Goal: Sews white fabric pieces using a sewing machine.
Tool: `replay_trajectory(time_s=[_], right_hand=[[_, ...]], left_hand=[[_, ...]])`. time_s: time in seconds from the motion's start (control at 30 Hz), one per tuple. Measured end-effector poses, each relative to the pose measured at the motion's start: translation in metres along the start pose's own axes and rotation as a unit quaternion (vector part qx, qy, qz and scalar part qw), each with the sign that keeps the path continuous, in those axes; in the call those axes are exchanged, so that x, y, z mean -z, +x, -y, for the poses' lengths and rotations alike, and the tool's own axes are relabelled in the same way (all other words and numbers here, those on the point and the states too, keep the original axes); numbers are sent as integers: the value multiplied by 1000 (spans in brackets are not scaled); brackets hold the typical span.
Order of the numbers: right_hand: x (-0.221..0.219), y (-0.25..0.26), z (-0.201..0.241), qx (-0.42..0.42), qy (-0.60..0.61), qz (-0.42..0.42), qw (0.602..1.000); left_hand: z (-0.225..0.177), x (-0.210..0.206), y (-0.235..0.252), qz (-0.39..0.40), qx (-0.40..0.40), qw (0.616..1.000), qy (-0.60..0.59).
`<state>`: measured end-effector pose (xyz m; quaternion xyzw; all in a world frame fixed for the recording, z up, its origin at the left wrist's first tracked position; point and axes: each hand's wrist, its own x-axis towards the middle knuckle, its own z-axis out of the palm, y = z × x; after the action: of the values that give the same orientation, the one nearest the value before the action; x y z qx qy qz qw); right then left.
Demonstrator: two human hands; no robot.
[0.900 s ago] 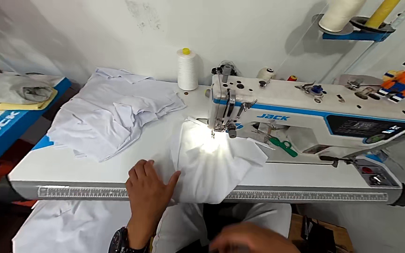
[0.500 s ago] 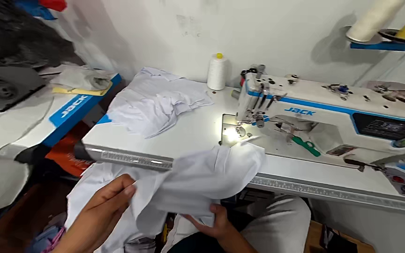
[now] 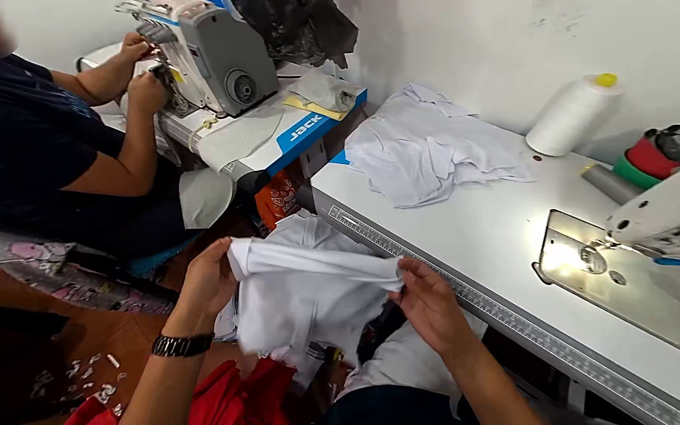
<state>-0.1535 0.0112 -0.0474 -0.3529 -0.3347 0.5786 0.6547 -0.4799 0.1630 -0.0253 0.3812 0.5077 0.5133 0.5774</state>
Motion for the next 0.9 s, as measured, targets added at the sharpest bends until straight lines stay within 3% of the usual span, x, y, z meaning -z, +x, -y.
replay_trajectory(time_s=[0.1, 0.2, 0.27, 0.3, 0.33, 0.37, 0.43, 0.47, 0.53, 0.63, 0.7, 0.77, 0.83, 0.9], right_hand=[[-21, 6, 15, 38, -111, 71, 991], [-23, -1, -16, -36, -166, 56, 984], [-6, -8, -57, -135, -202, 34, 969], [5, -16, -76, -185, -245, 55, 950], [17, -26, -91, -220, -297, 113, 922], [27, -36, -98, -228, -349, 190, 889], [36, -46, -79, -217, -405, 324, 827], [36, -44, -57, -197, -417, 350, 815], [38, -28, 5, -131, -455, 315, 822], [64, 34, 96, -22, -567, 107, 816], [102, 94, 128, 75, -652, -61, 752], [146, 153, 144, 121, -686, -145, 703], [177, 193, 145, 163, -693, -149, 686], [191, 211, 140, 199, -694, -130, 679]], left_hand=[[-23, 3, 6, -40, -63, 997, 20], [-4, 21, 21, -61, -57, 982, 170], [24, 34, 33, -24, -41, 909, 413], [32, 32, 37, 10, -23, 840, 542], [38, 19, 38, 36, -16, 775, 631], [41, -3, 36, 52, -41, 740, 669], [41, -63, 30, 115, -188, 749, 625], [39, -97, 28, 174, -271, 763, 561], [29, -176, 22, 286, -369, 753, 464], [16, -288, 22, 340, -412, 700, 474], [23, -347, 41, 332, -415, 676, 511], [35, -385, 66, 302, -397, 662, 559], [24, -393, 67, 275, -322, 682, 597], [5, -376, 66, 244, -229, 752, 567]])
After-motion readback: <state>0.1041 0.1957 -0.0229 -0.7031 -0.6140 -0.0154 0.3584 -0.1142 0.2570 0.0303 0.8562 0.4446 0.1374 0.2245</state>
